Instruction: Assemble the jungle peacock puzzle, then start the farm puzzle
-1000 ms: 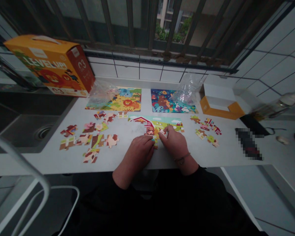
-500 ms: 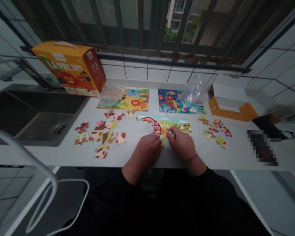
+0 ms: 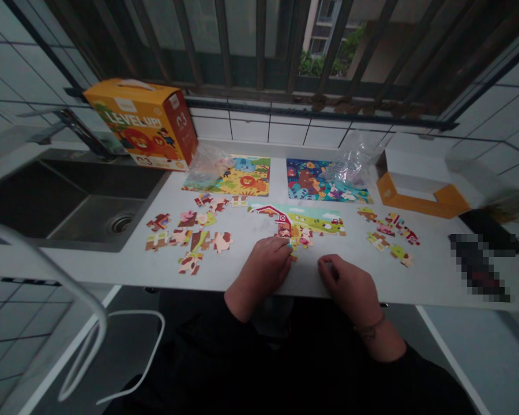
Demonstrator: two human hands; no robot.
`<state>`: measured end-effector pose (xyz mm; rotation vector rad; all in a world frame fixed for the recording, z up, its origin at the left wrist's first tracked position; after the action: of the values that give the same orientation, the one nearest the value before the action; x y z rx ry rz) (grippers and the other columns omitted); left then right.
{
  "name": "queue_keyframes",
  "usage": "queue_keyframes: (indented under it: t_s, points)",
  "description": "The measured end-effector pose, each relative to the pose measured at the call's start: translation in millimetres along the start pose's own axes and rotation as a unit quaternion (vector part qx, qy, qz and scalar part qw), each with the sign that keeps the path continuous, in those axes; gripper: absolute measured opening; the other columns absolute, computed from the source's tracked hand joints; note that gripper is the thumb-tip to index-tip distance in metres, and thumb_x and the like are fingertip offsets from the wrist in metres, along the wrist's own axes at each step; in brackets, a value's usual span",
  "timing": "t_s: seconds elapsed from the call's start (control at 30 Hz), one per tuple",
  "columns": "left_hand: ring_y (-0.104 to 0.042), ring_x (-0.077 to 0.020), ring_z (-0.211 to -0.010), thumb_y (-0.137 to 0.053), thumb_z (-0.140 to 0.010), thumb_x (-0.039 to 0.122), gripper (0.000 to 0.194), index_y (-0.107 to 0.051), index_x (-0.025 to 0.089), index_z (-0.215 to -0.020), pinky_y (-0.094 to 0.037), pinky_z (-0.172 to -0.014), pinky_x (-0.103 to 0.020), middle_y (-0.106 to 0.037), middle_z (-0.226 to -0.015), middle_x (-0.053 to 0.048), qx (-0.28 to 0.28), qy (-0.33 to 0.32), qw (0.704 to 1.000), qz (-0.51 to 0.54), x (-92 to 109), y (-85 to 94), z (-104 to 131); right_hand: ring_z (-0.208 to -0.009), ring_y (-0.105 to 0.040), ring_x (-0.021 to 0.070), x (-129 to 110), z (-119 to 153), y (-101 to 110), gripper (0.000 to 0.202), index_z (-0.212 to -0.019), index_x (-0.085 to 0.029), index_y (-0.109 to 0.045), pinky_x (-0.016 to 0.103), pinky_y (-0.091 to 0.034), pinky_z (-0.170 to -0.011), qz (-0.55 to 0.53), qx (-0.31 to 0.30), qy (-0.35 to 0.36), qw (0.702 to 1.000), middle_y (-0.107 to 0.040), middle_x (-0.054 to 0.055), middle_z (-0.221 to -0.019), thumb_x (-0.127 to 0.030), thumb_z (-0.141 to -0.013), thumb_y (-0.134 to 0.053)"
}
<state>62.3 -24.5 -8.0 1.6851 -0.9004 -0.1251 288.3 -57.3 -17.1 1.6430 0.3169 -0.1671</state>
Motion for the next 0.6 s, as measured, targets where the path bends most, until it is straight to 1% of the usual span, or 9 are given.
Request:
queue_keyframes:
  t_s: [0.17, 0.23, 0.27, 0.3, 0.33, 0.4, 0.47, 0.53, 0.6]
  points:
    - [-0.074, -0.0346, -0.130, -0.066, -0.105, 0.017, 0.013, -0.076, 0.018, -0.114, -0.060, -0.111, -0.054, -0.078, -0.139, -0.017, -0.002, 0.003, 1.000, -0.005, 3, -1.3, -2, -0.068, -0.070, 0.0227, -6, 2, -3, 0.040, -0.107, -0.023, -0.079, 0.032, -0.035, -0.063, 0.035, 0.032, 0.004, 0.999, -0.076, 0.006, -0.076, -0.048, -0.115, -0.048]
    - [-0.072, -0.0348, -0.132, -0.066, -0.105, 0.017, 0.014, -0.076, 0.018, -0.115, -0.060, -0.110, -0.054, -0.076, -0.144, -0.018, 0.008, 0.008, 1.000, -0.014, 6, 9.1, 2, -0.067, -0.069, 0.0219, -6, 2, -3, 0.040, -0.105, -0.023, -0.079, 0.032, -0.034, -0.063, 0.033, 0.041, 0.007, 0.999, -0.076, 0.006, -0.076, -0.047, -0.115, -0.048]
    - [-0.072, -0.0343, -0.132, -0.065, -0.106, 0.017, 0.016, -0.076, 0.019, -0.117, -0.060, -0.110, -0.053, -0.075, -0.145, -0.018, 0.018, 0.017, 0.999, -0.021, 7, 18.6, 6, -0.066, -0.069, 0.0218, -5, 2, -3, 0.040, -0.105, -0.023, -0.078, 0.032, -0.035, -0.063, 0.031, 0.048, 0.011, 0.998, -0.076, 0.006, -0.076, -0.047, -0.115, -0.048]
    - [-0.072, -0.0340, -0.128, -0.063, -0.107, 0.018, 0.018, -0.075, 0.019, -0.119, -0.061, -0.106, -0.052, -0.076, -0.141, -0.017, 0.035, 0.031, 0.998, -0.033, 6, 31.5, 12, -0.066, -0.069, 0.0218, -4, 3, -3, 0.040, -0.104, -0.023, -0.078, 0.032, -0.035, -0.063, 0.027, 0.056, 0.016, 0.998, -0.076, 0.006, -0.076, -0.047, -0.115, -0.048]
    - [-0.073, -0.0324, -0.122, -0.059, -0.109, 0.018, 0.021, -0.075, 0.020, -0.122, -0.061, -0.103, -0.050, -0.078, -0.132, -0.016, 0.040, 0.056, 0.997, -0.045, 3, 45.5, 19, -0.066, -0.069, 0.0218, -3, 3, -3, 0.041, -0.103, -0.023, -0.078, 0.032, -0.035, -0.063, 0.023, 0.063, 0.022, 0.998, -0.076, 0.006, -0.076, -0.048, -0.115, -0.048]
    - [-0.073, -0.0320, -0.109, -0.056, -0.109, 0.022, 0.019, -0.075, 0.020, -0.112, -0.060, -0.101, -0.049, -0.078, -0.112, -0.014, 0.098, 0.130, 0.983, -0.085, -9, 82.2, 39, -0.066, -0.069, 0.0216, -2, 4, -4, 0.042, -0.102, -0.023, -0.078, 0.032, -0.036, -0.064, 0.014, 0.072, 0.034, 0.997, -0.075, 0.005, -0.074, -0.048, -0.116, -0.048]
    - [-0.072, -0.0366, -0.118, -0.054, -0.110, 0.029, 0.023, -0.074, 0.018, -0.118, -0.056, -0.110, -0.054, -0.078, -0.119, -0.017, 0.097, 0.229, 0.958, -0.144, -30, 112.7, 61, -0.065, -0.068, 0.0211, -1, 4, -5, 0.041, -0.102, -0.023, -0.078, 0.032, -0.036, -0.064, 0.009, 0.075, 0.040, 0.996, -0.074, 0.004, -0.073, -0.048, -0.116, -0.048]
    - [-0.070, -0.0446, -0.121, -0.061, -0.106, 0.039, 0.037, -0.071, 0.011, -0.128, -0.056, -0.106, -0.059, -0.075, -0.126, -0.025, 0.056, 0.340, 0.916, -0.204, -57, 132.6, 86, -0.064, -0.067, 0.0208, -1, 4, -5, 0.041, -0.102, -0.022, -0.078, 0.033, -0.035, -0.063, 0.010, 0.077, 0.039, 0.996, -0.074, 0.004, -0.072, -0.048, -0.116, -0.049]
    - [-0.071, -0.0496, -0.117, -0.068, -0.099, 0.046, 0.045, -0.071, 0.009, -0.125, -0.057, -0.101, -0.061, -0.074, -0.125, -0.030, -0.008, 0.419, 0.885, -0.204, -82, 138.2, 109, -0.063, -0.066, 0.0208, -1, 4, -5, 0.041, -0.102, -0.022, -0.078, 0.033, -0.034, -0.063, 0.014, 0.079, 0.035, 0.996, -0.073, 0.004, -0.072, -0.048, -0.115, -0.049]
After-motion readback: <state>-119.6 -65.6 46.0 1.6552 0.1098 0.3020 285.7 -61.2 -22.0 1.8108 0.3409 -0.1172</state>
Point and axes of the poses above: each hand's wrist, its own z-axis away from the middle knuckle, its own y-axis out of the back of the hand, x = y × z, the point moved 5 cm from there along -z, towards the middle knuckle
